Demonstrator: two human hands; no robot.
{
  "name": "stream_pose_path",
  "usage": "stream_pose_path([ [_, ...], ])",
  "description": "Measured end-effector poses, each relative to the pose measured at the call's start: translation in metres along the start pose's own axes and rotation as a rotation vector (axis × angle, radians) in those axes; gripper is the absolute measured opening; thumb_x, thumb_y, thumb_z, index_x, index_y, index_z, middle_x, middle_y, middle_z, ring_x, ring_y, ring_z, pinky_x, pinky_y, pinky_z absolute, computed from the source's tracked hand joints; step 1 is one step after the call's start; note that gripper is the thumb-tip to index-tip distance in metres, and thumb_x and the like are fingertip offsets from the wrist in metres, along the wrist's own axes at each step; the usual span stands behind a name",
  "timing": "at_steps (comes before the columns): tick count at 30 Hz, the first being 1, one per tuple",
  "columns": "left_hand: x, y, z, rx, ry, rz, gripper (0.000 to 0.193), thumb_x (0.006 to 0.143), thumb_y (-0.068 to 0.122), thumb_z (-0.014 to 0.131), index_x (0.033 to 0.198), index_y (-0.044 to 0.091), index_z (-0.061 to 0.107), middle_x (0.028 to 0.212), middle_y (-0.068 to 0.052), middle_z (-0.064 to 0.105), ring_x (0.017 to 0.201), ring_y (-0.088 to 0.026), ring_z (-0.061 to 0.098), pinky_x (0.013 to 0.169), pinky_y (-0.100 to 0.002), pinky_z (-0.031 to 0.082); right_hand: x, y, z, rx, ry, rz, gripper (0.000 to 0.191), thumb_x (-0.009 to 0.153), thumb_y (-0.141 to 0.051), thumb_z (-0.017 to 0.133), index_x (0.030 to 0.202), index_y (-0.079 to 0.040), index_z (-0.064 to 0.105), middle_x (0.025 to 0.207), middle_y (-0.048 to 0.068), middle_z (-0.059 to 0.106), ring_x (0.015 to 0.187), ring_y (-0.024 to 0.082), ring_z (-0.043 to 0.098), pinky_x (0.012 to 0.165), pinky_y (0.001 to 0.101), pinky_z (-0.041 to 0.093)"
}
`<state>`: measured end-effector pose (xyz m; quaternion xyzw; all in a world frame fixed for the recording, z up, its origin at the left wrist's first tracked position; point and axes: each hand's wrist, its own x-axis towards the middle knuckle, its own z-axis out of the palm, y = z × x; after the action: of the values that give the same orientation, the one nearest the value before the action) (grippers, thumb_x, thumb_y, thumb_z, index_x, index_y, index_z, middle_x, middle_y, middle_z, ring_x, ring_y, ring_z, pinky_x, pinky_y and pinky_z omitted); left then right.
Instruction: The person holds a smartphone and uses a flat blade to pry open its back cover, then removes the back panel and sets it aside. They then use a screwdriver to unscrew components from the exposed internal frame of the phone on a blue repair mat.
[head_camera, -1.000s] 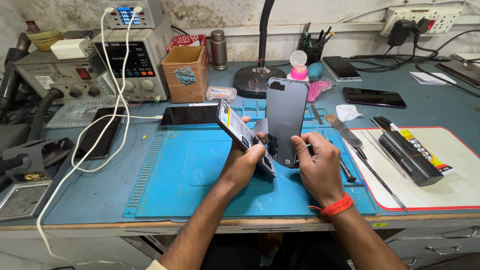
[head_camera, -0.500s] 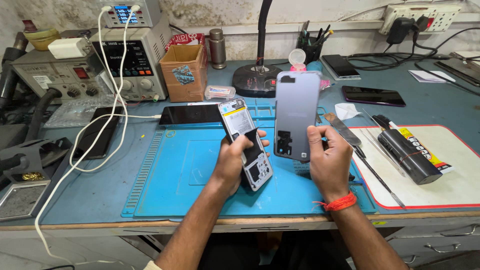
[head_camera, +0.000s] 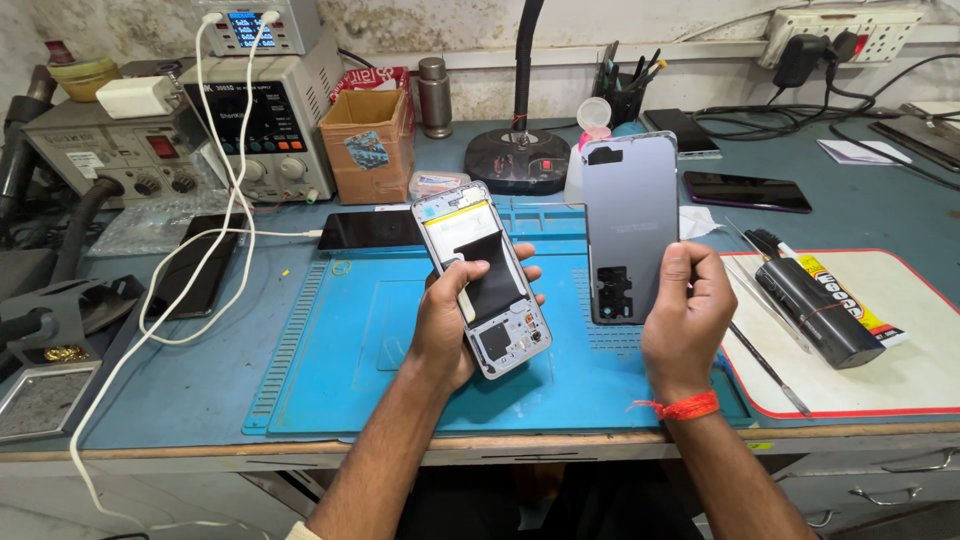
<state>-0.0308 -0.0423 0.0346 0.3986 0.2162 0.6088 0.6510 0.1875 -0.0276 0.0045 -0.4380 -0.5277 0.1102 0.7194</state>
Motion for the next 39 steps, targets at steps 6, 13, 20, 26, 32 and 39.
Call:
stream_pose_path([
  [6, 0.0, -0.002, -0.002, 0.001, 0.015, -0.002, 0.051, 0.091, 0.017, 0.044, 0.135, -0.007, 0.052, 0.126, -0.019, 0.068, 0.108, -0.028, 0.069, 0.089, -0.05, 0.062, 0.001, 0.008, -0.003, 0.059, 0.094, -0.033, 0.023, 0.117, -0.018, 0.053, 0.101, -0.002, 0.058, 0.084, -0.006, 0.05, 0.077, 0.003, 0.041, 0.067, 0.0208, 0.037],
  [13, 0.006, -0.007, -0.009, -0.046, 0.067, 0.046, 0.052, 0.091, 0.019, 0.042, 0.134, -0.009, 0.054, 0.125, -0.02, 0.066, 0.107, -0.029, 0.068, 0.09, -0.051, 0.061, 0.004, 0.021, -0.009, 0.206, 0.198, -0.091, 0.035, 0.126, -0.02, 0.05, 0.097, -0.002, 0.048, 0.091, -0.003, 0.044, 0.084, 0.005, 0.04, 0.076, 0.0198, 0.039],
  [20, 0.007, 0.001, -0.012, -0.112, 0.028, 0.074, 0.058, 0.088, 0.018, 0.042, 0.14, -0.007, 0.048, 0.139, -0.02, 0.061, 0.12, -0.028, 0.064, 0.097, -0.053, 0.058, 0.009, 0.024, -0.014, 0.161, 0.159, -0.034, 0.025, 0.121, -0.019, 0.049, 0.103, -0.002, 0.053, 0.095, -0.003, 0.05, 0.088, 0.005, 0.043, 0.079, 0.0213, 0.042],
  [26, 0.014, 0.017, -0.021, 0.056, -0.086, -0.209, 0.05, 0.09, 0.017, 0.057, 0.135, -0.003, 0.051, 0.119, -0.021, 0.07, 0.098, -0.028, 0.075, 0.085, -0.047, 0.063, 0.006, 0.015, -0.005, 0.12, 0.05, 0.044, 0.019, 0.116, -0.016, 0.053, 0.11, 0.0, 0.06, 0.093, -0.003, 0.055, 0.083, 0.003, 0.044, 0.072, 0.0196, 0.04],
  [32, 0.042, 0.03, -0.038, 0.817, -0.256, -0.335, 0.054, 0.083, 0.034, 0.078, 0.124, 0.001, 0.067, 0.102, -0.009, 0.077, 0.082, -0.012, 0.073, 0.07, -0.029, 0.061, 0.003, 0.005, -0.002, 0.194, -0.018, 0.142, 0.018, 0.111, -0.014, 0.051, 0.116, 0.0, 0.061, 0.092, -0.003, 0.064, 0.076, 0.001, 0.05, 0.065, 0.0172, 0.042],
  [39, 0.057, 0.031, -0.013, 1.38, -0.569, -0.428, 0.071, 0.074, 0.046, 0.083, 0.133, 0.008, 0.067, 0.105, -0.009, 0.079, 0.092, -0.019, 0.074, 0.082, -0.033, 0.058, 0.003, 0.005, -0.003, 0.221, -0.059, 0.173, 0.024, 0.11, -0.005, 0.05, 0.134, 0.0, 0.052, 0.086, 0.004, 0.061, 0.073, 0.004, 0.044, 0.066, 0.0187, 0.035],
])
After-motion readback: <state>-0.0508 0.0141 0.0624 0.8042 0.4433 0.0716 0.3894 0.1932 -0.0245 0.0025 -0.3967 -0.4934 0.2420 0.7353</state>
